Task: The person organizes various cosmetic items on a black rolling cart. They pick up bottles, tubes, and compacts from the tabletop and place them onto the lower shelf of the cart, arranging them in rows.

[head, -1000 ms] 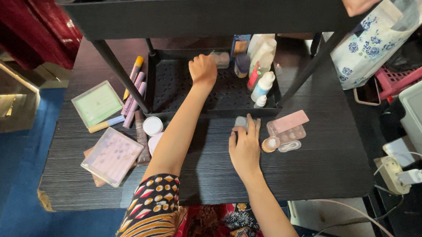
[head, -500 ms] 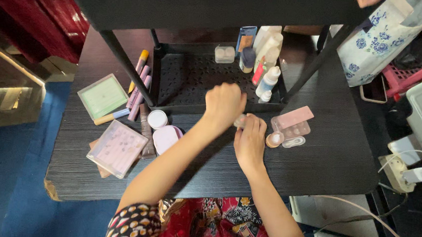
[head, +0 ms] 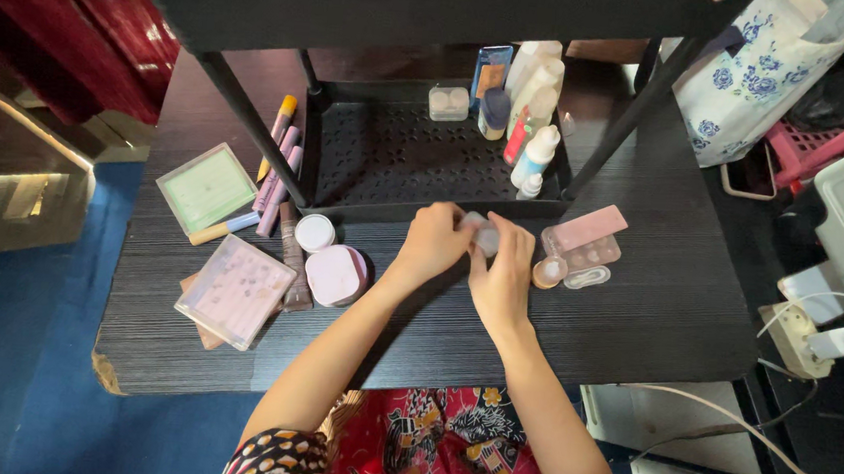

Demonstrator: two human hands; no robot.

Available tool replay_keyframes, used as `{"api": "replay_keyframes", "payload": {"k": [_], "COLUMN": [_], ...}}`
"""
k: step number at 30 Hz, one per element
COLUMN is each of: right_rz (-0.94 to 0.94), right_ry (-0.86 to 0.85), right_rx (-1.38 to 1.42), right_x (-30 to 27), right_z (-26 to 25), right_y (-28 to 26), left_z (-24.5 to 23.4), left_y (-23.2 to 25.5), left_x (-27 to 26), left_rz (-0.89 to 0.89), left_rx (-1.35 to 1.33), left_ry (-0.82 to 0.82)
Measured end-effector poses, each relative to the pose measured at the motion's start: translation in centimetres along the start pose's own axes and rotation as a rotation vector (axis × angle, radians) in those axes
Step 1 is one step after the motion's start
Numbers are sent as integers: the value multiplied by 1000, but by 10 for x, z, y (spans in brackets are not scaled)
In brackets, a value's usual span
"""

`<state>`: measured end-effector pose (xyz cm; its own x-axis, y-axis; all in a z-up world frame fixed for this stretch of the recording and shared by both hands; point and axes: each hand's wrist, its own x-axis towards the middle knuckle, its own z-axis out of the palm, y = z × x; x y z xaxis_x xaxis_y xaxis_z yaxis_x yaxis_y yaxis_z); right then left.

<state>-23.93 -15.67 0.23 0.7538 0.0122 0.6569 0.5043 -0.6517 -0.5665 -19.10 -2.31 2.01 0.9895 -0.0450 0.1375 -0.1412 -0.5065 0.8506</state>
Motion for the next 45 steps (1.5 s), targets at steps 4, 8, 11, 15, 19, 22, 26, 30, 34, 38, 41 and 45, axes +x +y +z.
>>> {"api": "replay_keyframes", "payload": {"k": [4,8,11,15,19,22,26,30,34,38,41,45], "right_rz": [-80,-83,-71,-55,-9,10,31,40,17,11,-20,-63], "right_ry": [51,16,-17,-29,-42,-55,-71,-85,-71,-82,-74,-30], "right_rx": [38,9,-14,4,18,30,54,67,60,60,62,97], "right_x": [2,1,0,-3,-2,-1,-2,-2,-1,-1,0,3], "right_z": [-3,-2,-1,1,1,2,1,-1,-1,-2,-3,-6], "right_y": [-6,-10,-8,-7,-5,-6,-10,-12,-12,-12,-13,-19], "left_z": [-22,-45,-48,-38,-24,-16,-12,-10,-9,-12,-14,-11], "left_y": [10,8,-9,-35,-48,-63,-83,-85,-77,-70,-60,-45], "left_x": [10,49,97,163,202,221,235,230,226,219,208,193], "left_rz": [-94,-17,-94,-268,-366,-411,-409,-455,-500,-453,-470,-289], "left_rx": [-257,-220,-344,-259,-393,-462,-586,-635,-673,-687,-493,-110], "left_ry": [-46,182,292,370,433,506,498,504,517,476,519,738]}}
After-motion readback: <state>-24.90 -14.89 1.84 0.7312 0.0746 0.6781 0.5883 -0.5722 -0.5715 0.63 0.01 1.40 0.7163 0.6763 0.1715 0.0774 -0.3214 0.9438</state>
